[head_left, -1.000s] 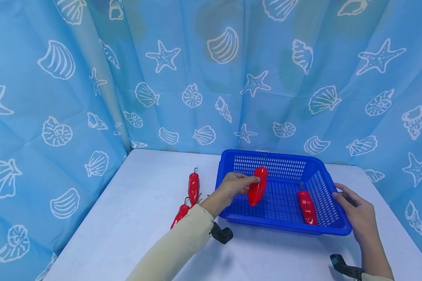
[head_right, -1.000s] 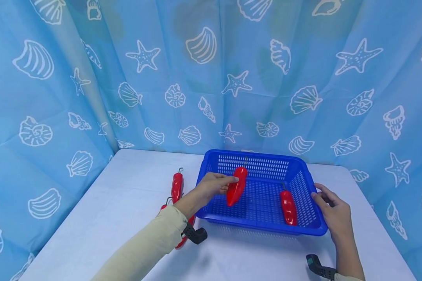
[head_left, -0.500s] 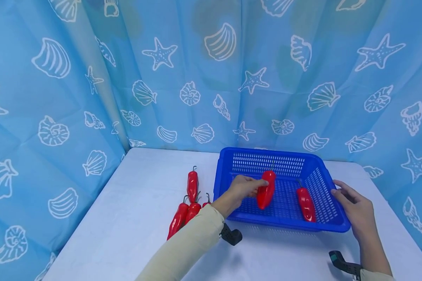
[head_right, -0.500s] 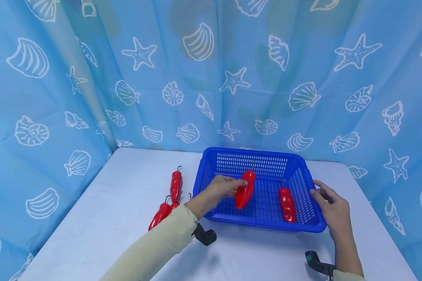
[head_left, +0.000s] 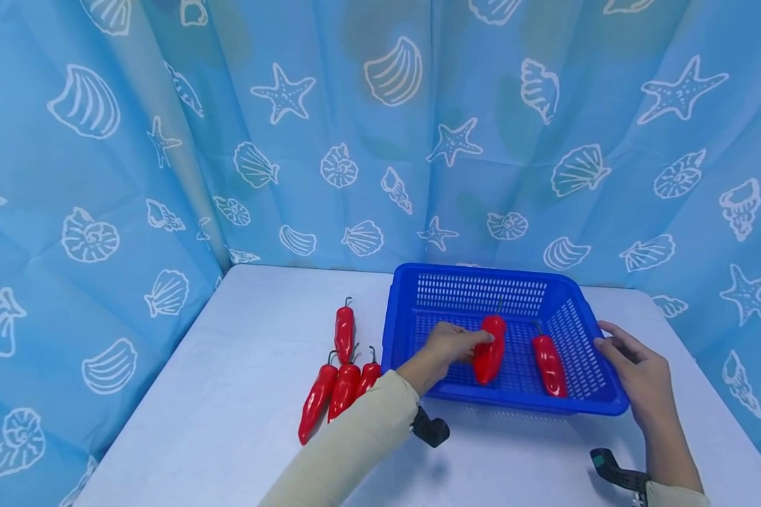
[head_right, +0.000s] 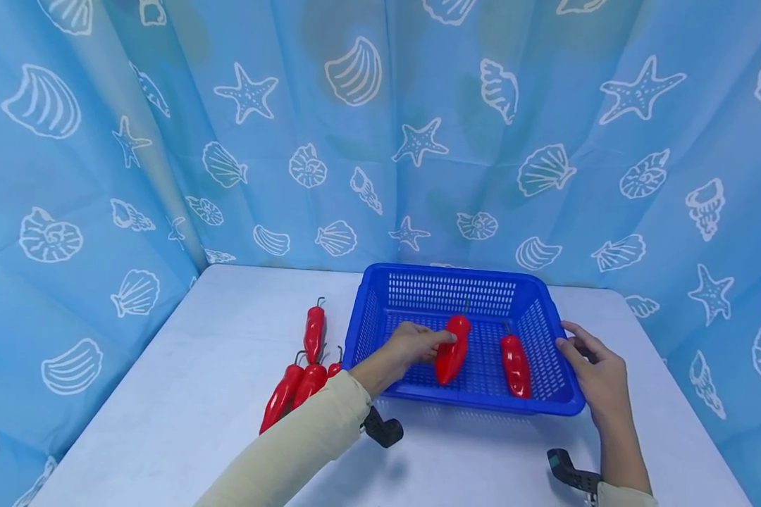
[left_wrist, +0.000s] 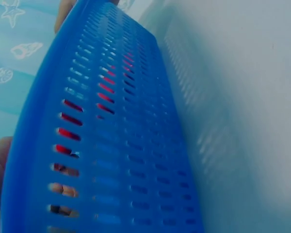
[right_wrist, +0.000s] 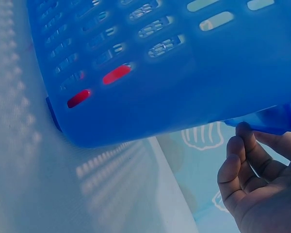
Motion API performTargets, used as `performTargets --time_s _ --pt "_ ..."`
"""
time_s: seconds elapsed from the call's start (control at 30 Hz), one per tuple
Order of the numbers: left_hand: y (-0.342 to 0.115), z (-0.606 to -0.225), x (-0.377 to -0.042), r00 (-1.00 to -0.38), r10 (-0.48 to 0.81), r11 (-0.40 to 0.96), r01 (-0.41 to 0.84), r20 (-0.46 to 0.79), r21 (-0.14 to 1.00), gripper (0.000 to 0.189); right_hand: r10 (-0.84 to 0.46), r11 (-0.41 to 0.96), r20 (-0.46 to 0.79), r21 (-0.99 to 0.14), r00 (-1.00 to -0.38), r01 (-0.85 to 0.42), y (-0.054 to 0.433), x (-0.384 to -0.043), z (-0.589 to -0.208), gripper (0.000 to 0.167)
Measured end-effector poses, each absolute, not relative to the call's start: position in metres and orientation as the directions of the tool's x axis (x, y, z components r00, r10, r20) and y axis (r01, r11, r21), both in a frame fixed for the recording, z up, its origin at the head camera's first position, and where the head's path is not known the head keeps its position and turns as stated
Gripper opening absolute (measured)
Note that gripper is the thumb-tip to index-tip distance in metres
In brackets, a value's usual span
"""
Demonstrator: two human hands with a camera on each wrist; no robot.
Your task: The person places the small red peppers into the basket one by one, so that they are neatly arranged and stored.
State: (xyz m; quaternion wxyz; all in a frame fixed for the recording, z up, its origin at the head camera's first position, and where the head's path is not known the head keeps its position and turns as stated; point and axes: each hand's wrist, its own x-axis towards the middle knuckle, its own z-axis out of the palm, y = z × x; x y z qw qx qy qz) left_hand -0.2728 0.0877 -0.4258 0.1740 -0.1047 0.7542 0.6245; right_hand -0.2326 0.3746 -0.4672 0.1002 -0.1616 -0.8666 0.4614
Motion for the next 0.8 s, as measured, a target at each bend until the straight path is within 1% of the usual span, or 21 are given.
performTargets --time_s 0.17,0.33,0.43,0.57,0.67,0.8 --pt "0.095 -0.43 -0.272 -0.916 0.048 0.195 -0.383 -0.398 0.903 0.032 0.371 0.519 0.02 -0.834 -0.929 0.189 0.374 -0.231 -0.466 0.068" --pt "0.104 -0.429 -0.272 -0.901 0.032 0.22 -0.416 -0.433 0.882 0.034 0.369 0.511 0.017 -0.839 -0.929 0.188 0.375 -0.231 -0.467 0.068" --pt "0.109 -0.427 -0.271 -0.892 0.047 0.191 -0.434 -0.45 0.88 0.023 0.371 0.509 0.016 -0.84 -0.929 0.189 0.375 -0.231 -0.467 0.067" --pt "0.111 -0.423 -0.269 -0.883 0.084 0.113 -0.451 -0.461 0.885 0.006 0.375 0.493 0.009 -0.849 -0.927 0.191 0.376 -0.23 -0.467 0.067" --pt "0.111 -0.422 -0.268 -0.88 0.094 0.107 -0.455 -0.465 0.884 0.006 0.372 0.478 0.006 -0.858 -0.928 0.187 0.376 -0.23 -0.467 0.069" --pt "0.11 -0.422 -0.269 -0.886 0.096 0.148 -0.437 -0.453 0.887 0.008 0.366 0.472 0.006 -0.863 -0.93 0.18 0.376 -0.231 -0.466 0.07"
